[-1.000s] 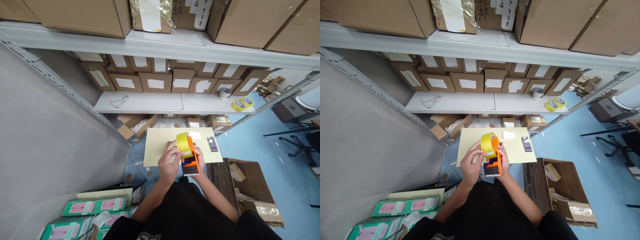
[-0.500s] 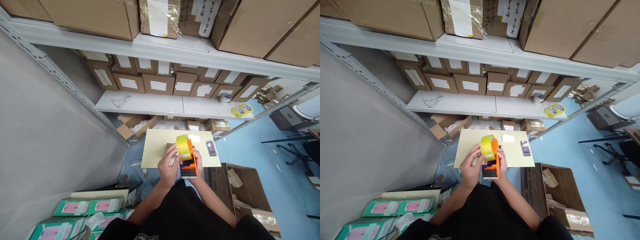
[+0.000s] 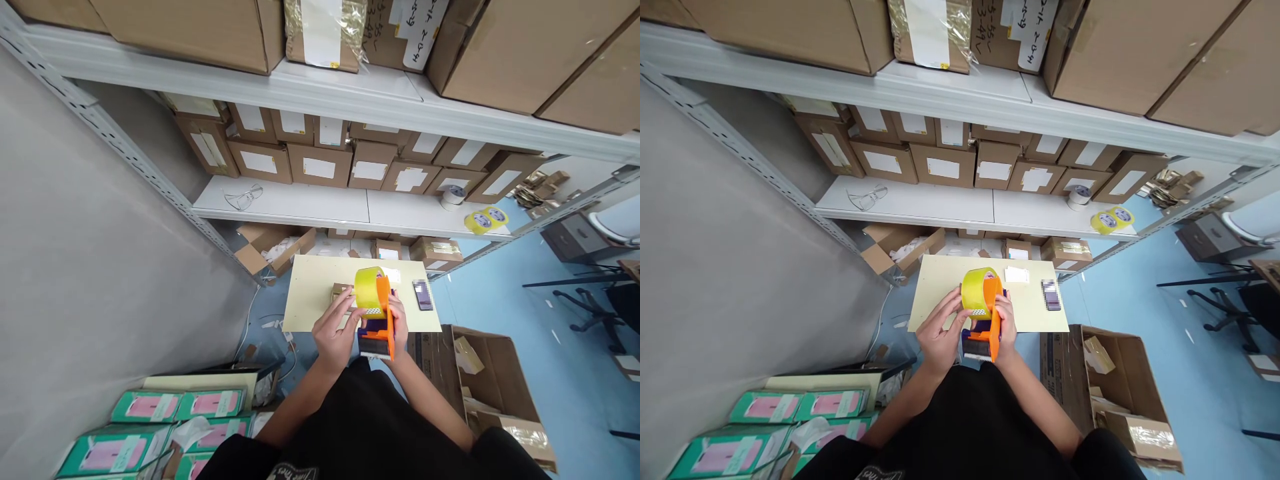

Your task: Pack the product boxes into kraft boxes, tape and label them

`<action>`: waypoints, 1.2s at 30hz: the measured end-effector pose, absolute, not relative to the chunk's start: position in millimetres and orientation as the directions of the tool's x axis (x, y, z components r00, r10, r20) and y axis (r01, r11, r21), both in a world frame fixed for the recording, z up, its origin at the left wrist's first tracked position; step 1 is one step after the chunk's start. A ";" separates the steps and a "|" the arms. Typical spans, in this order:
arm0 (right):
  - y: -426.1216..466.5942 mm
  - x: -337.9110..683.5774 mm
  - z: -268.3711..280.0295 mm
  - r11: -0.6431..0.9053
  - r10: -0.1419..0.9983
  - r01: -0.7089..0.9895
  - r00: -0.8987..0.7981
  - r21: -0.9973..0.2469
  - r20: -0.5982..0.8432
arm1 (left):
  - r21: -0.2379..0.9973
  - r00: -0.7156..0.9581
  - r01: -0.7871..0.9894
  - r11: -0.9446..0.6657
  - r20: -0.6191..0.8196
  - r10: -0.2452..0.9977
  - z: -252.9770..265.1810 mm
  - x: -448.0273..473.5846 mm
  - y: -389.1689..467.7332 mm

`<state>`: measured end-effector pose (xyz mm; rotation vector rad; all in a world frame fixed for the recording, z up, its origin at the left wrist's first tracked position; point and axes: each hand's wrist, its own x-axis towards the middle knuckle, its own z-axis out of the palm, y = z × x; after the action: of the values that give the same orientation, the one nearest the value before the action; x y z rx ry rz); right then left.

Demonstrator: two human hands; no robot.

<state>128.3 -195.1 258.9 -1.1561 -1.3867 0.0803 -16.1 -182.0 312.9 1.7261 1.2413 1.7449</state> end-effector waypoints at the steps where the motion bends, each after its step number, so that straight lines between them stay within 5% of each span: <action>1: -196.0 129.7 257.8 0.495 0.650 0.564 0.265 -0.661 0.713 | 0.782 -0.164 0.301 -0.545 0.606 0.779 313.0 -16.4 -182.8; 5: -199.8 132.3 253.3 0.468 0.675 0.574 0.258 -0.672 0.691 | 0.814 -0.180 0.264 -0.517 0.568 0.803 311.5 -15.0 -187.2; 16: -205.6 128.6 247.3 0.474 0.645 0.607 0.254 -0.638 0.721 | 0.981 -0.133 -0.123 -0.150 0.134 0.982 306.6 -9.5 -191.2; 28: -210.6 125.5 261.8 0.489 0.600 0.661 0.219 -0.569 0.770 | 0.955 -0.178 -0.009 -0.298 0.291 0.940 314.4 -15.5 -200.5; 36: -214.9 119.6 257.1 0.485 0.599 0.652 0.237 -0.583 0.764 | 0.966 -0.131 -0.138 -0.220 0.202 0.970 312.1 -17.7 -204.5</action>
<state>119.6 -214.9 257.1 -1.1741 -1.4297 -0.0503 -17.7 -204.5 312.1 1.1891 1.0689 1.5210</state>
